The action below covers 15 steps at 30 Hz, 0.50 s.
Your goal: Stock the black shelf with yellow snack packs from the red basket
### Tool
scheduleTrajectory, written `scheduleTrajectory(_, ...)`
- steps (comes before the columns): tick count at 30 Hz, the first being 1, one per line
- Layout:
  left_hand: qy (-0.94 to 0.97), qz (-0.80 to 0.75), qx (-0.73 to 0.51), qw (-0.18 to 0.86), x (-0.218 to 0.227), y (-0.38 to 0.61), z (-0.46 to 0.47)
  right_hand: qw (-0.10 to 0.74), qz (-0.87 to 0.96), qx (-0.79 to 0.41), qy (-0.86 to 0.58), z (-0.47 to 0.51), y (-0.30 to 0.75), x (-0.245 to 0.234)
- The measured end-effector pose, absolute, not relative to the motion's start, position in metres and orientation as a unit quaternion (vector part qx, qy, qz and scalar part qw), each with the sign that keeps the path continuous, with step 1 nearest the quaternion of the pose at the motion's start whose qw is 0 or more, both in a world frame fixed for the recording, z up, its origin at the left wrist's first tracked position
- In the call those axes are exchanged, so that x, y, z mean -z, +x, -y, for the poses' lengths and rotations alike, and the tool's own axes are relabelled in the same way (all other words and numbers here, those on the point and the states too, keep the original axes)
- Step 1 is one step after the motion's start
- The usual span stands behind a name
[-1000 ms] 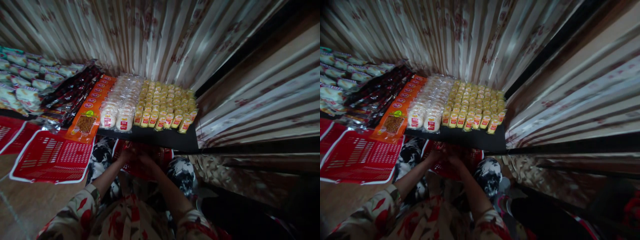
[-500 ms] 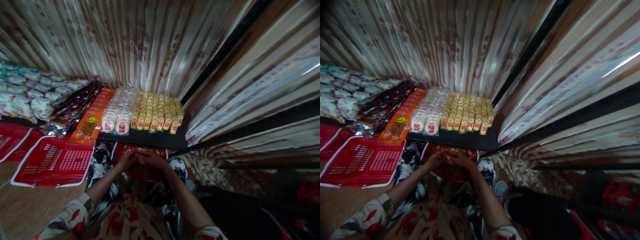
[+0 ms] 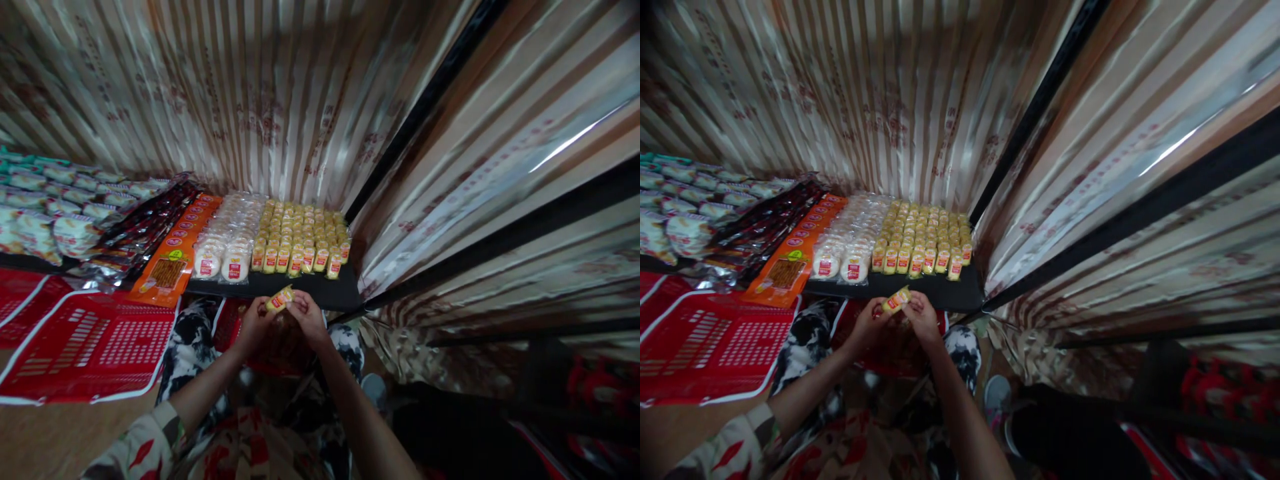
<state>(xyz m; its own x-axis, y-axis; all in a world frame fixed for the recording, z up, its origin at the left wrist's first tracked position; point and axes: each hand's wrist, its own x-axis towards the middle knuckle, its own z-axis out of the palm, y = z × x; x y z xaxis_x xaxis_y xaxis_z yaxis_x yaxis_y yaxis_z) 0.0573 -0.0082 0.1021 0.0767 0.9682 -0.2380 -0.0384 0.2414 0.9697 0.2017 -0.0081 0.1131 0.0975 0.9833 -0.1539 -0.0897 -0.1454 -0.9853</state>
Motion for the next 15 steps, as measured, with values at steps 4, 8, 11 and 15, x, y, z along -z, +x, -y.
scheduleTrajectory(4, 0.478, -0.561, -0.410, 0.538, -0.104, 0.080, 0.000, 0.551, 0.402, -0.484, -0.548, 0.008, 0.203, -0.111)
scheduleTrajectory(8, 0.518, -0.573, -0.361, 0.522, -0.105, 0.101, -0.011, 0.564, 0.400, -0.462, -0.555, 0.004, 0.215, -0.106)
scheduleTrajectory(11, 0.571, -0.602, -0.322, 0.457, -0.110, 0.110, -0.016, 0.560, 0.424, -0.410, -0.582, -0.006, 0.232, -0.110)
scheduleTrajectory(15, 0.659, -0.576, -0.330, 0.352, -0.120, 0.117, -0.020, 0.497, 0.491, -0.281, -0.657, -0.025, 0.253, -0.123)
